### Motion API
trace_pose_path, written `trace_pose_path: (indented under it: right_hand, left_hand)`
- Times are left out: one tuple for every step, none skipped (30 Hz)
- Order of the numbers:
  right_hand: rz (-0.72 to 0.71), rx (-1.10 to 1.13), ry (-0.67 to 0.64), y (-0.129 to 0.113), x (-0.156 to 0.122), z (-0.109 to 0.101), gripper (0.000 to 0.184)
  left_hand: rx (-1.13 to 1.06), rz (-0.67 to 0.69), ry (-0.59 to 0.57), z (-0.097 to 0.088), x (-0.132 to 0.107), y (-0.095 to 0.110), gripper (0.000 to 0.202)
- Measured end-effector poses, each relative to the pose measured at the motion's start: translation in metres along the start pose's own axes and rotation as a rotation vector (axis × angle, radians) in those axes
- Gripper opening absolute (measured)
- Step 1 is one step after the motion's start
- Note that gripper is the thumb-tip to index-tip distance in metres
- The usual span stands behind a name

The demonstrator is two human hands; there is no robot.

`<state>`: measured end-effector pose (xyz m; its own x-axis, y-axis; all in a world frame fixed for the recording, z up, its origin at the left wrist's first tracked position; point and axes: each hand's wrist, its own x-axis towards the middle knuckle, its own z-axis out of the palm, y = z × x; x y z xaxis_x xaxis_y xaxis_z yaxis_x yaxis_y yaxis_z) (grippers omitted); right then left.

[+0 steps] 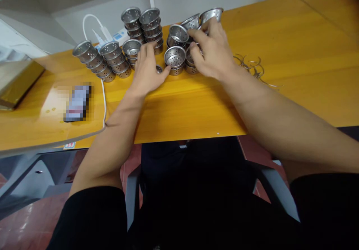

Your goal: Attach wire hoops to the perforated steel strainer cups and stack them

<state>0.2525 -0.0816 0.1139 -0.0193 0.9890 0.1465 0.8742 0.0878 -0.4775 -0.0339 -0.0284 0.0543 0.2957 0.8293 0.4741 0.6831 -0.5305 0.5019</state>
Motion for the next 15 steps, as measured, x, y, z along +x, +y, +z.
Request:
trace_pose_path:
  right_hand:
    - [0.004, -0.043, 0.014, 0.001, 0.001, -0.002, 0.066]
    - [-0.013, -0.079, 0.042, 0.004, 0.002, -0.004, 0.062]
    - [-0.049, -0.100, 0.086, 0.007, 0.004, -0.007, 0.058]
    - [-0.094, -0.102, 0.142, 0.011, 0.005, -0.011, 0.054]
    - [-0.135, -0.090, 0.202, 0.017, 0.007, -0.015, 0.052]
    - [-0.158, -0.068, 0.258, 0.023, 0.009, -0.020, 0.050]
    - [-0.148, -0.057, 0.290, 0.029, 0.010, -0.026, 0.048]
    - [-0.109, -0.056, 0.301, 0.036, 0.011, -0.032, 0.048]
    - [-0.060, -0.075, 0.278, 0.042, 0.011, -0.038, 0.048]
    - [0.009, -0.107, 0.220, 0.049, 0.011, -0.045, 0.049]
    - [0.087, -0.144, 0.144, 0.056, 0.011, -0.051, 0.050]
    - [0.166, -0.179, 0.052, 0.063, 0.011, -0.057, 0.050]
    - [0.232, -0.205, -0.026, 0.071, 0.012, -0.063, 0.049]
    - [0.289, -0.233, -0.093, 0.078, 0.013, -0.067, 0.048]
    - [0.328, -0.262, -0.145, 0.085, 0.014, -0.071, 0.048]
  left_hand:
    - [0.000, -0.011, -0.015, -0.003, -0.001, -0.003, 0.101]
    - [-0.003, -0.034, -0.037, -0.005, -0.002, -0.005, 0.109]
    - [-0.004, -0.065, -0.065, -0.008, -0.003, -0.006, 0.118]
    - [0.004, -0.105, -0.096, -0.010, -0.005, -0.007, 0.127]
    - [0.031, -0.150, -0.131, -0.011, -0.006, -0.006, 0.134]
    - [0.082, -0.193, -0.168, -0.013, -0.007, -0.003, 0.134]
    - [0.146, -0.228, -0.203, -0.013, -0.008, -0.001, 0.128]
    - [0.209, -0.253, -0.226, -0.014, -0.008, 0.002, 0.119]
    - [0.261, -0.268, -0.236, -0.014, -0.009, 0.003, 0.110]
    - [0.293, -0.279, -0.231, -0.014, -0.009, 0.003, 0.103]
    - [0.296, -0.278, -0.206, -0.014, -0.008, 0.001, 0.102]
    - [0.265, -0.261, -0.168, -0.013, -0.008, -0.003, 0.102]
    - [0.209, -0.229, -0.119, -0.014, -0.007, -0.008, 0.104]
    - [0.140, -0.186, -0.069, -0.014, -0.006, -0.012, 0.104]
    - [0.071, -0.140, -0.025, -0.015, -0.006, -0.016, 0.104]
